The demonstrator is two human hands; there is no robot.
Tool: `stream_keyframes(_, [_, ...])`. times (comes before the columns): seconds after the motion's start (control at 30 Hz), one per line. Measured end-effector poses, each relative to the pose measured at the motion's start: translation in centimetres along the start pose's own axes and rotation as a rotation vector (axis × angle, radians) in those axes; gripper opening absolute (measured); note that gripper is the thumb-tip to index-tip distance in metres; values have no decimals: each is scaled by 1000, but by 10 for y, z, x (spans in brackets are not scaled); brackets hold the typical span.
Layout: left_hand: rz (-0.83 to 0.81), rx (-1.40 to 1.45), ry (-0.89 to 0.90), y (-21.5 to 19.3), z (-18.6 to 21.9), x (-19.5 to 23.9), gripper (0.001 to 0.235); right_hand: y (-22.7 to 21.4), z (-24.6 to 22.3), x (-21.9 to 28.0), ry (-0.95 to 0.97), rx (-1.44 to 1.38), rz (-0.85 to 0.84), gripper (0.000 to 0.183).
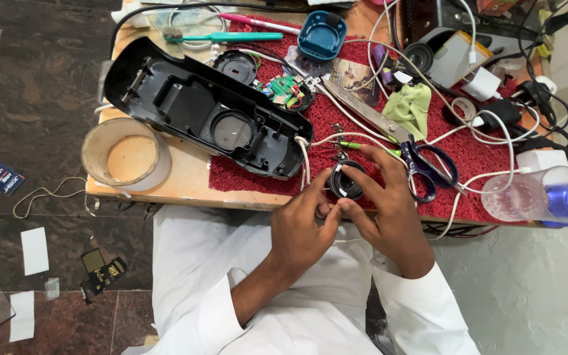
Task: The person sits on the floor and works on a disassembled electronic device on a low table. They cut a piece of white tape with scissors, wrap it around a circular component, and place it into the device casing. They then handle wires and a small circuit board, connecting them within the casing.
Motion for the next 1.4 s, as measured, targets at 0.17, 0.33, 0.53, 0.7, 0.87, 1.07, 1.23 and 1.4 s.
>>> stream_keyframes(0.17, [0,5,-11,1,-1,0,60,1,-2,2,-16,38,12,48])
stream_keyframes(0.33, [5,8,-17,1,-1,1,61,4,-3,3,-16,14,14,48])
stream_keyframes(0.53, [4,2,-16,2,-2,1,61,7,-3,5,-10,14,3,49])
stream_keyframes(0.7, [1,2,-12,2,-2,2,61,10,-2,6,9,-18,-9,49])
stream_keyframes(0.87, [-5,-1,-5,2,-3,3,62,10,-3,7,24,-37,8,46])
stream_keyframes(1.07, [-6,8,-7,1,-2,2,62,9,-6,3,4,-20,8,46])
stream_keyframes(1.23, [-7,56,0,-4,4,3,60,-4,-7,3,29,-70,37,55])
stream_keyframes(1.4, [-61,118,-25,-15,11,6,52,-16,-2,4,56,-44,-9,71])
Point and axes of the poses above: each hand's wrist, its own x-axis away from the middle knuckle, its own y-axis out of the palm, z = x × y, the point moved 3 cm from there along -x, towards the middle knuckle, and after that the axes turned 3 degrees about -z, right-handed, at the moved point
